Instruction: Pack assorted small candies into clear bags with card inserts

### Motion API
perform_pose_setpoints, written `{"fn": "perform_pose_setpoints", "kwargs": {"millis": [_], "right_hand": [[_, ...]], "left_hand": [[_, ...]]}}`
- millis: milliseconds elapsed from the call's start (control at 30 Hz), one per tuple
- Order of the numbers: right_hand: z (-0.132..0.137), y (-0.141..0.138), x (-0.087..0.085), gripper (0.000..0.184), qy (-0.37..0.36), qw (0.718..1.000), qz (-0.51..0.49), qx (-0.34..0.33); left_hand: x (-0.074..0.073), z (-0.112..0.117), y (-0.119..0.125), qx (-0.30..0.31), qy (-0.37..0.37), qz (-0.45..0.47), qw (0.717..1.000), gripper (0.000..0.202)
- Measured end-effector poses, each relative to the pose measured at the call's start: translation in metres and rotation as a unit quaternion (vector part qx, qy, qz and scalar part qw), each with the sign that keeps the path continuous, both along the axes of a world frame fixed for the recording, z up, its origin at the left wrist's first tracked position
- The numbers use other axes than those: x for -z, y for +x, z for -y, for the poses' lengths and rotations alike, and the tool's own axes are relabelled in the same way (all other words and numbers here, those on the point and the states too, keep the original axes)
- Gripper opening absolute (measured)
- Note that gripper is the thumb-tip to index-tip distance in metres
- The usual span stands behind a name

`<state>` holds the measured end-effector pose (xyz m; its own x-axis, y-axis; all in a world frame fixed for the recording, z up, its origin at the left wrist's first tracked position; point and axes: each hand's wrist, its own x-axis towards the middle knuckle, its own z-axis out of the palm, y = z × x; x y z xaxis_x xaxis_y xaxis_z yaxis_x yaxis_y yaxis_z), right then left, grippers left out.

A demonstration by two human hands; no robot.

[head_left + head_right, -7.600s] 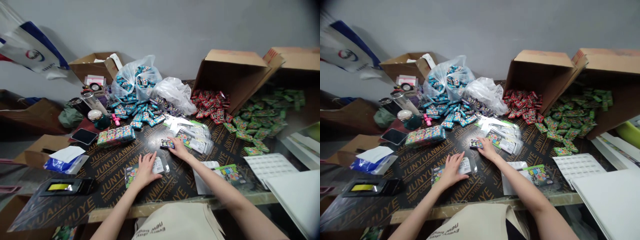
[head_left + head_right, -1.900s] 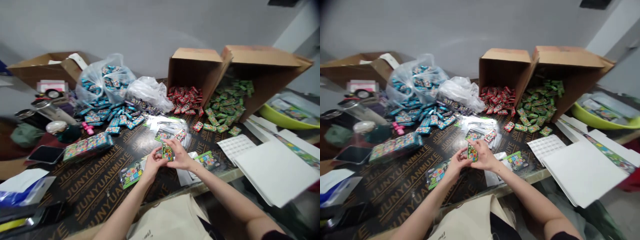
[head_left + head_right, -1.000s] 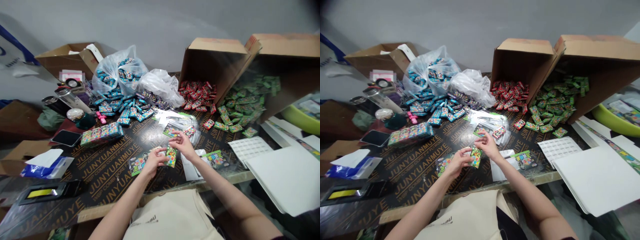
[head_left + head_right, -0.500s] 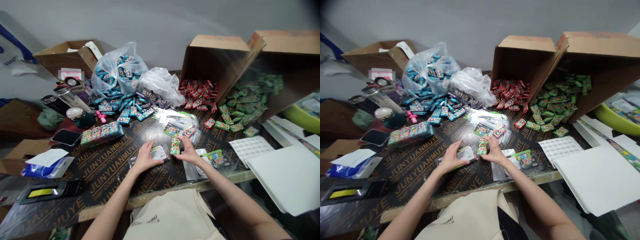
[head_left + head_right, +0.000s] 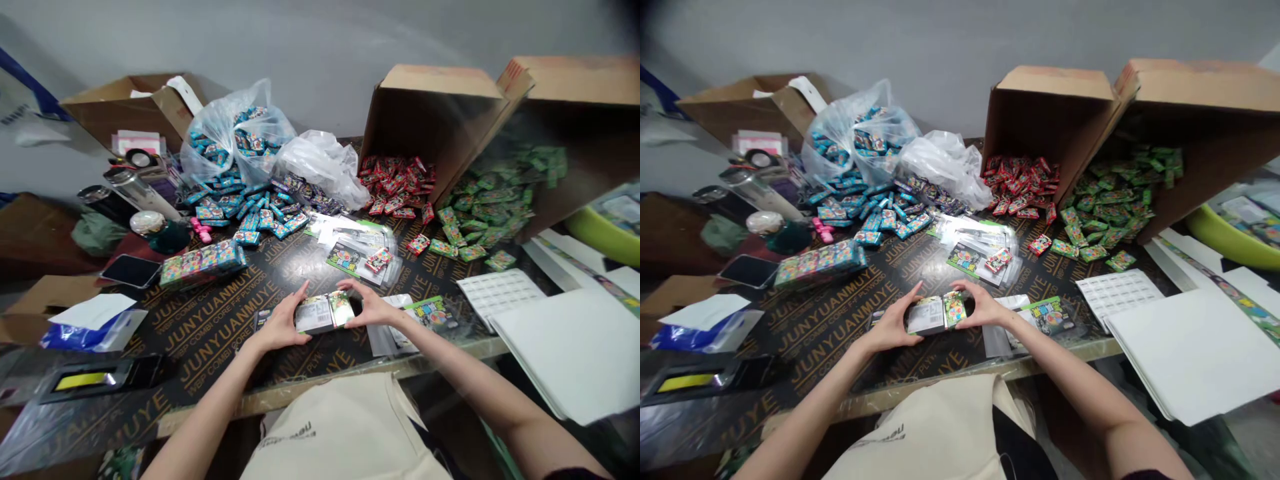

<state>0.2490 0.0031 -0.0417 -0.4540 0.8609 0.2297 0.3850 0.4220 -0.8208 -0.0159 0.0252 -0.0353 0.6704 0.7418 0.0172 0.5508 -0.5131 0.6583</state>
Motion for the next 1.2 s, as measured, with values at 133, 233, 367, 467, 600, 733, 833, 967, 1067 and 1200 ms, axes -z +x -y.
{"fn": "perform_pose_setpoints", "kwargs": {"millis": [133, 233, 367, 467, 600, 733, 833, 967, 1067, 1200], "right_hand": [[0.002, -0.006, -0.009, 0.078, 0.022, 1.000, -0.005, 0.020], [0.005, -0.009, -0.013, 0.080, 0.010, 1.000, -0.026, 0.014], [0.008, -0.020, -0.018, 0.085, -0.032, 0.992, -0.109, 0.044], [0.004, -0.044, -0.024, 0.074, -0.084, 0.944, -0.253, 0.197], [-0.010, -0.081, -0.030, 0.043, -0.218, 0.801, -0.441, 0.341], [-0.018, -0.094, -0.036, 0.045, -0.324, 0.746, -0.471, 0.342], [-0.014, -0.090, -0.042, 0.048, -0.340, 0.745, -0.489, 0.300], [-0.007, -0.080, -0.048, 0.042, -0.359, 0.700, -0.550, 0.281], [-0.007, -0.074, -0.047, 0.039, -0.403, 0.697, -0.530, 0.265], [-0.004, -0.065, -0.039, 0.014, -0.339, 0.803, -0.415, 0.259]], "left_hand": [[-0.003, 0.003, 0.000, -0.023, -0.014, 0.046, 0.999, 0.105], [-0.002, 0.009, 0.006, -0.053, -0.015, 0.071, 0.996, 0.105], [-0.003, 0.019, 0.022, -0.145, -0.002, 0.126, 0.981, 0.105], [-0.002, 0.023, 0.038, -0.267, 0.002, 0.197, 0.943, 0.099], [0.002, 0.027, 0.058, -0.354, -0.154, 0.393, 0.834, 0.059], [-0.001, 0.032, 0.072, -0.407, -0.289, 0.560, 0.661, 0.037], [-0.010, 0.030, 0.072, -0.416, -0.362, 0.589, 0.591, 0.031], [-0.021, 0.017, 0.063, -0.403, -0.454, 0.530, 0.592, 0.015], [-0.028, 0.007, 0.056, -0.369, -0.465, 0.502, 0.629, 0.014], [-0.038, 0.000, 0.048, -0.341, -0.402, 0.480, 0.701, 0.015]]}}
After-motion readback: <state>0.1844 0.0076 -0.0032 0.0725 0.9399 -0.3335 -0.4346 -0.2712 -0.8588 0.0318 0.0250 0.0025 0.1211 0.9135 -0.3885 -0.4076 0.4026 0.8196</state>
